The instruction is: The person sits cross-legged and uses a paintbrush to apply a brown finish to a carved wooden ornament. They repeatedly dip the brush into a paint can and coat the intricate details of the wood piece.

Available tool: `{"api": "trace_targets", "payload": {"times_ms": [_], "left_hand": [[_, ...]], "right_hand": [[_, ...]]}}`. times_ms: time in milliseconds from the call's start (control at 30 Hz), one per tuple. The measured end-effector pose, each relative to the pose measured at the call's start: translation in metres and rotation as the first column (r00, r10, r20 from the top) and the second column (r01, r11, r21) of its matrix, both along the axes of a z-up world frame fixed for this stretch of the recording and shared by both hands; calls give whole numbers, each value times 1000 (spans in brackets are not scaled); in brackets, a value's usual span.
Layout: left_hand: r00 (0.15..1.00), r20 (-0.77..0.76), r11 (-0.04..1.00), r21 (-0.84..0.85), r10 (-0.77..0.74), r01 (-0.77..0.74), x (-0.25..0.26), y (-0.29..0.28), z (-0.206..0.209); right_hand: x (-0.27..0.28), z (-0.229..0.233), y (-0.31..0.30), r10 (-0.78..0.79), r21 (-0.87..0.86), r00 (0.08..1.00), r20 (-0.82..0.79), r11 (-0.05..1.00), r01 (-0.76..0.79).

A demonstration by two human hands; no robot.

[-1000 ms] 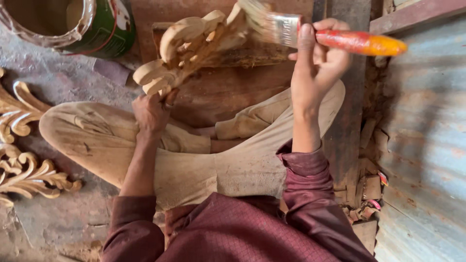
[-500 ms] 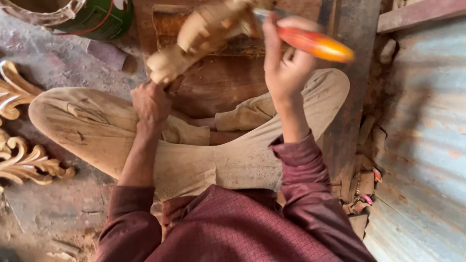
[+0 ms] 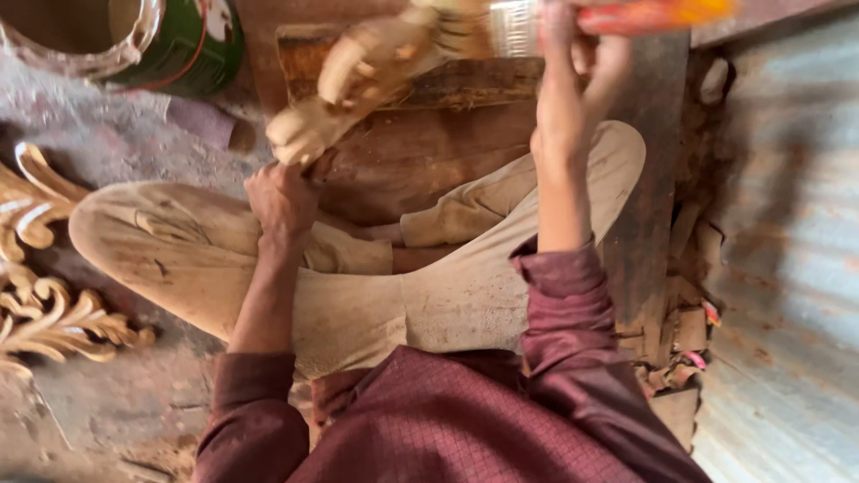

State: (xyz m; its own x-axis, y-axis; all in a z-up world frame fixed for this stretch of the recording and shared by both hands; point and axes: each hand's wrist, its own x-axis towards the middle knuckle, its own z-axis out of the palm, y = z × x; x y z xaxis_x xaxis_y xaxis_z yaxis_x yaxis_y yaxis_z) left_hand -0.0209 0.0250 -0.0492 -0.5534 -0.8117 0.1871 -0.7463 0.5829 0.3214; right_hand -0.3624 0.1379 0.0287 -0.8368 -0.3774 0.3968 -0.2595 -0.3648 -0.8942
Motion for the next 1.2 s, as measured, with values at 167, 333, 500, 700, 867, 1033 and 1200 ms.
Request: {"api": "trace_targets", "payload": {"times_ms": [167, 333, 500, 700, 867, 1033, 1200], "left_hand": [[999, -38, 999, -39, -39, 38, 3, 4, -6], [955, -277, 995, -51, -101, 90, 4, 6, -11], [904, -403, 990, -87, -140, 115, 22, 6, -31], [793, -605, 993, -118, -77, 6, 31, 6, -56], [827, -561, 997, -83, -45, -2, 35, 11, -72], [729, -684, 999, -38, -42, 21, 42, 3, -77], [741, -649, 985, 112, 173, -132, 40, 9, -87]], "right_hand": [[-8, -10, 1, -152, 46, 862, 483, 988, 148], [-4, 35, 16, 81, -10, 927, 365, 996, -83], [-6, 73, 59, 38, -265, 906, 422, 961, 83], [34, 93, 79, 36, -276, 974, 224, 961, 28], [71, 92, 86, 208, -79, 971, -116, 973, -218], [72, 84, 72, 569, -455, 822, -29, 724, -517], [72, 105, 53, 662, -492, 748, -49, 636, -595]]}}
